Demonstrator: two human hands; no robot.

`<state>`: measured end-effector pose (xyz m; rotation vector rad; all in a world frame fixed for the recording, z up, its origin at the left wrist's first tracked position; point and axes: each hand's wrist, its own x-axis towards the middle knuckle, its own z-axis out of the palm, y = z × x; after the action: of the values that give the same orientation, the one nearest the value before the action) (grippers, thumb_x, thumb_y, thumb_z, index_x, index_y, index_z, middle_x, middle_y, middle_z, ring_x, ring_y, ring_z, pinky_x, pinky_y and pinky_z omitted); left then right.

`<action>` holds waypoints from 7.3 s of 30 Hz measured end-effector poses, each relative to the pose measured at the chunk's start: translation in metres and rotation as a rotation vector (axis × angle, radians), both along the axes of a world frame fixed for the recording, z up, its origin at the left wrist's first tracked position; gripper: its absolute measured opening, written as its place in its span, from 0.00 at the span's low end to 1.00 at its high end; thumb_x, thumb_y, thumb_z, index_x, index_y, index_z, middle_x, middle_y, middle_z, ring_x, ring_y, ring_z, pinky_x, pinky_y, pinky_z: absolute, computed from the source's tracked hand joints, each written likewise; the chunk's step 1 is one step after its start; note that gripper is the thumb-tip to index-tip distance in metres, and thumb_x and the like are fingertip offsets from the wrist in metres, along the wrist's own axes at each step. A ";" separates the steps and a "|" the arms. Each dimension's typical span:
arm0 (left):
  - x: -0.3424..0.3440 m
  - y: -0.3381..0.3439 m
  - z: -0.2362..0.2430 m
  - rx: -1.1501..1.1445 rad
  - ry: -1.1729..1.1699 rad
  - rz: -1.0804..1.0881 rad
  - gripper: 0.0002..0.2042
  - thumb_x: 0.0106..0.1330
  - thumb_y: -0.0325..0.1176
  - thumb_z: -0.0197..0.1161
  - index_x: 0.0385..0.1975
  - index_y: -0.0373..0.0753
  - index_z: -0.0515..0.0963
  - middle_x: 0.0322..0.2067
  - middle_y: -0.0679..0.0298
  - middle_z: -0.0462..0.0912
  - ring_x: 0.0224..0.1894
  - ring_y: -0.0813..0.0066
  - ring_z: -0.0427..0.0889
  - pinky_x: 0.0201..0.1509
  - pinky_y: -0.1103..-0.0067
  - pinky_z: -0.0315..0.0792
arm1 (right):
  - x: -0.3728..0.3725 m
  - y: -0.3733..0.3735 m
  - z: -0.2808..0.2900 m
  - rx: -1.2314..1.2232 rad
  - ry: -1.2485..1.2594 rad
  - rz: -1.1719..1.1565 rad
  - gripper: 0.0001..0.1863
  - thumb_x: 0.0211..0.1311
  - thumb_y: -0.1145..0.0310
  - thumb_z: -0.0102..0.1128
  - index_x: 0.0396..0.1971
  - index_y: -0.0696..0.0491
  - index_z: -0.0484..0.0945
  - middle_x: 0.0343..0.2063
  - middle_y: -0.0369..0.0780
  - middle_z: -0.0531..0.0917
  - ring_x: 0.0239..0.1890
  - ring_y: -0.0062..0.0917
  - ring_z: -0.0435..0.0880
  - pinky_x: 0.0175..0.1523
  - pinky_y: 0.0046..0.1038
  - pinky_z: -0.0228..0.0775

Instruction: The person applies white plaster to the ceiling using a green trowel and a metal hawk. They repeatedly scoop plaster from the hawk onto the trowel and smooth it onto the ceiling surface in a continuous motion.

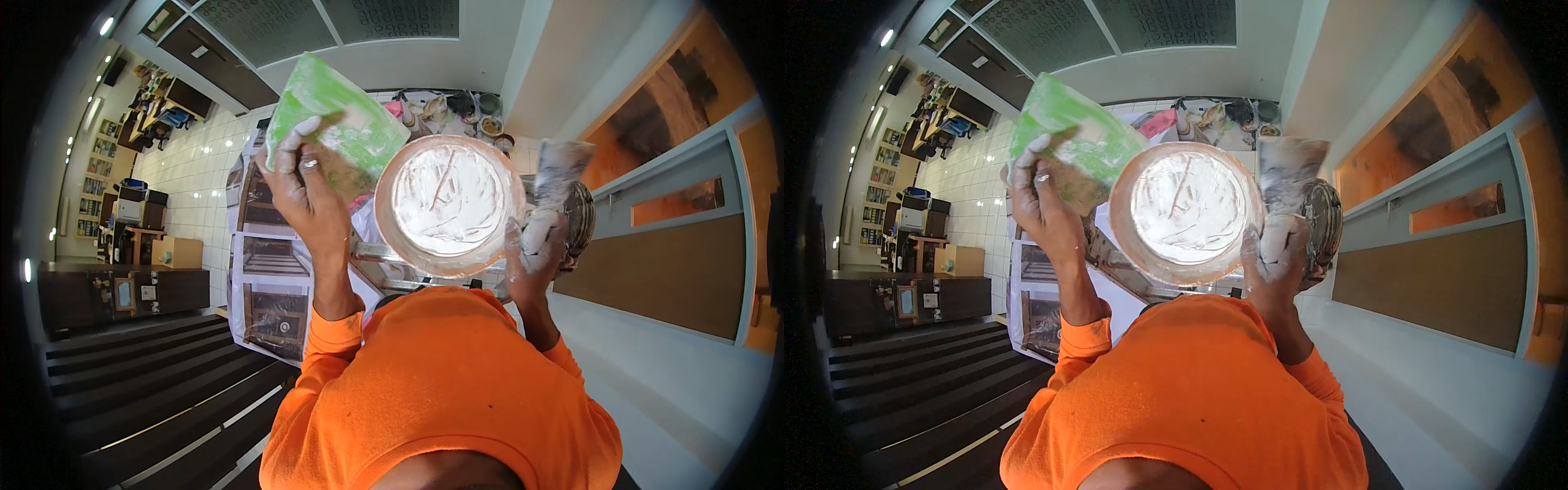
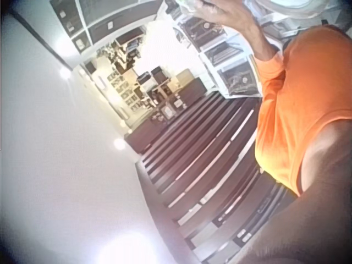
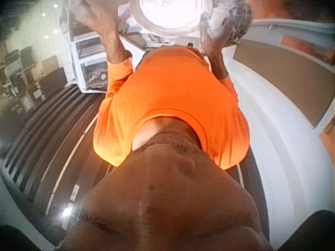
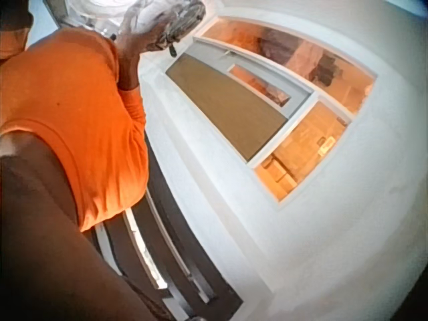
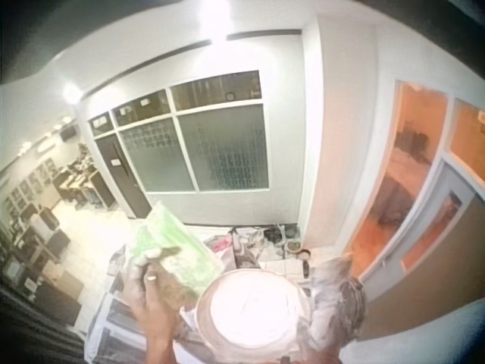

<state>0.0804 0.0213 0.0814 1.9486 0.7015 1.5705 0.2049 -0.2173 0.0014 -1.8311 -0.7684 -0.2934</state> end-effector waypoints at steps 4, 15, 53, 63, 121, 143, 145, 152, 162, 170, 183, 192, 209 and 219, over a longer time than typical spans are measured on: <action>-0.006 -0.009 0.012 -0.181 0.169 -0.230 0.16 0.75 0.34 0.53 0.54 0.36 0.82 0.53 0.53 0.81 0.63 0.61 0.70 0.70 0.68 0.61 | 0.004 0.005 0.036 0.147 -0.013 0.033 0.17 0.60 0.77 0.68 0.45 0.56 0.70 0.37 0.40 0.74 0.37 0.26 0.75 0.48 0.28 0.70; -0.018 -0.026 0.015 -0.603 0.061 -0.759 0.35 0.70 0.58 0.59 0.60 0.28 0.75 0.52 0.56 0.80 0.54 0.71 0.76 0.62 0.75 0.68 | 0.021 0.024 0.088 0.075 -0.087 0.150 0.20 0.63 0.76 0.67 0.50 0.57 0.69 0.38 0.46 0.81 0.36 0.33 0.82 0.44 0.34 0.74; 0.024 -0.038 -0.001 0.081 0.238 -0.223 0.27 0.79 0.50 0.46 0.44 0.25 0.77 0.45 0.43 0.74 0.46 0.47 0.73 0.58 0.61 0.66 | 0.002 0.025 0.158 -0.818 -0.620 0.200 0.05 0.55 0.72 0.64 0.27 0.57 0.86 0.30 0.49 0.87 0.29 0.36 0.90 0.30 0.35 0.81; 0.015 -0.024 0.007 0.072 0.278 -0.121 0.28 0.77 0.52 0.49 0.52 0.26 0.77 0.51 0.34 0.73 0.54 0.37 0.72 0.63 0.57 0.63 | 0.023 0.014 0.152 -0.821 -0.613 0.092 0.19 0.64 0.71 0.59 0.55 0.56 0.79 0.41 0.45 0.83 0.36 0.35 0.89 0.32 0.36 0.82; 0.043 0.009 -0.011 0.285 -0.216 0.087 0.39 0.75 0.67 0.36 0.49 0.28 0.71 0.45 0.50 0.65 0.49 0.56 0.70 0.54 0.60 0.64 | -0.041 0.040 0.117 -0.438 -0.272 0.326 0.31 0.58 0.69 0.65 0.64 0.54 0.73 0.39 0.46 0.83 0.34 0.39 0.88 0.39 0.37 0.83; 0.021 0.016 -0.039 0.201 -0.345 -0.181 0.35 0.74 0.63 0.46 0.63 0.34 0.58 0.64 0.52 0.62 0.65 0.57 0.69 0.70 0.60 0.65 | -0.015 0.025 0.087 0.017 0.068 0.407 0.24 0.66 0.73 0.65 0.61 0.63 0.76 0.45 0.54 0.86 0.42 0.39 0.87 0.49 0.32 0.78; 0.016 0.012 -0.045 0.226 -0.292 -0.219 0.35 0.74 0.62 0.45 0.63 0.34 0.58 0.65 0.52 0.62 0.65 0.57 0.69 0.71 0.59 0.65 | -0.021 0.027 0.089 0.027 0.169 0.448 0.23 0.67 0.71 0.65 0.60 0.63 0.77 0.47 0.55 0.86 0.45 0.41 0.88 0.50 0.34 0.78; 0.010 -0.008 -0.067 0.337 -0.147 -0.348 0.32 0.77 0.60 0.41 0.63 0.35 0.57 0.65 0.52 0.62 0.66 0.57 0.68 0.72 0.59 0.64 | -0.038 0.033 0.080 -0.012 0.532 0.518 0.24 0.71 0.64 0.64 0.58 0.65 0.78 0.44 0.54 0.88 0.46 0.23 0.84 0.54 0.30 0.74; 0.029 0.012 -0.075 0.116 -0.343 -0.311 0.29 0.80 0.57 0.35 0.64 0.36 0.55 0.66 0.52 0.61 0.68 0.57 0.67 0.74 0.58 0.63 | -0.032 0.020 0.094 0.120 0.998 0.646 0.22 0.71 0.63 0.63 0.57 0.63 0.79 0.39 0.39 0.86 0.41 0.16 0.80 0.50 0.23 0.73; 0.031 -0.032 -0.004 -0.543 -0.540 -0.483 0.35 0.81 0.58 0.34 0.70 0.30 0.59 0.67 0.53 0.67 0.69 0.62 0.66 0.75 0.69 0.57 | -0.005 -0.005 0.089 0.296 0.389 0.323 0.29 0.61 0.67 0.69 0.61 0.59 0.73 0.38 0.38 0.81 0.39 0.19 0.80 0.44 0.19 0.72; 0.008 -0.028 -0.023 -0.767 0.014 -0.602 0.38 0.80 0.62 0.38 0.68 0.28 0.66 0.62 0.52 0.74 0.64 0.66 0.72 0.71 0.72 0.62 | -0.019 0.010 0.065 0.355 0.343 0.142 0.28 0.57 0.84 0.61 0.59 0.56 0.69 0.38 0.41 0.83 0.31 0.13 0.79 0.30 0.16 0.69; 0.015 -0.002 -0.003 -0.283 -0.029 -0.198 0.26 0.81 0.49 0.44 0.50 0.32 0.83 0.49 0.49 0.80 0.54 0.67 0.75 0.58 0.71 0.69 | -0.024 0.001 0.053 0.359 0.532 0.136 0.27 0.53 0.82 0.60 0.56 0.57 0.71 0.34 0.39 0.82 0.26 0.14 0.77 0.29 0.19 0.70; 0.002 0.051 0.031 -0.414 -0.602 -0.247 0.19 0.67 0.16 0.54 0.59 0.28 0.72 0.42 0.59 0.78 0.34 0.82 0.77 0.36 0.86 0.74 | -0.009 0.009 -0.020 -0.002 0.685 0.224 0.31 0.51 0.78 0.68 0.58 0.55 0.71 0.45 0.43 0.84 0.45 0.23 0.84 0.51 0.26 0.76; -0.010 0.051 0.015 -0.518 -0.632 -0.305 0.25 0.67 0.16 0.58 0.63 0.28 0.62 0.51 0.50 0.77 0.50 0.66 0.82 0.56 0.74 0.79 | -0.016 0.010 -0.017 0.010 0.610 0.169 0.31 0.53 0.80 0.67 0.58 0.55 0.69 0.41 0.41 0.84 0.42 0.23 0.83 0.48 0.27 0.76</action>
<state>0.0703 0.0725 0.0966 1.0421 0.4497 1.4989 0.1894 -0.2068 -0.0155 -1.6974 -0.4806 0.3600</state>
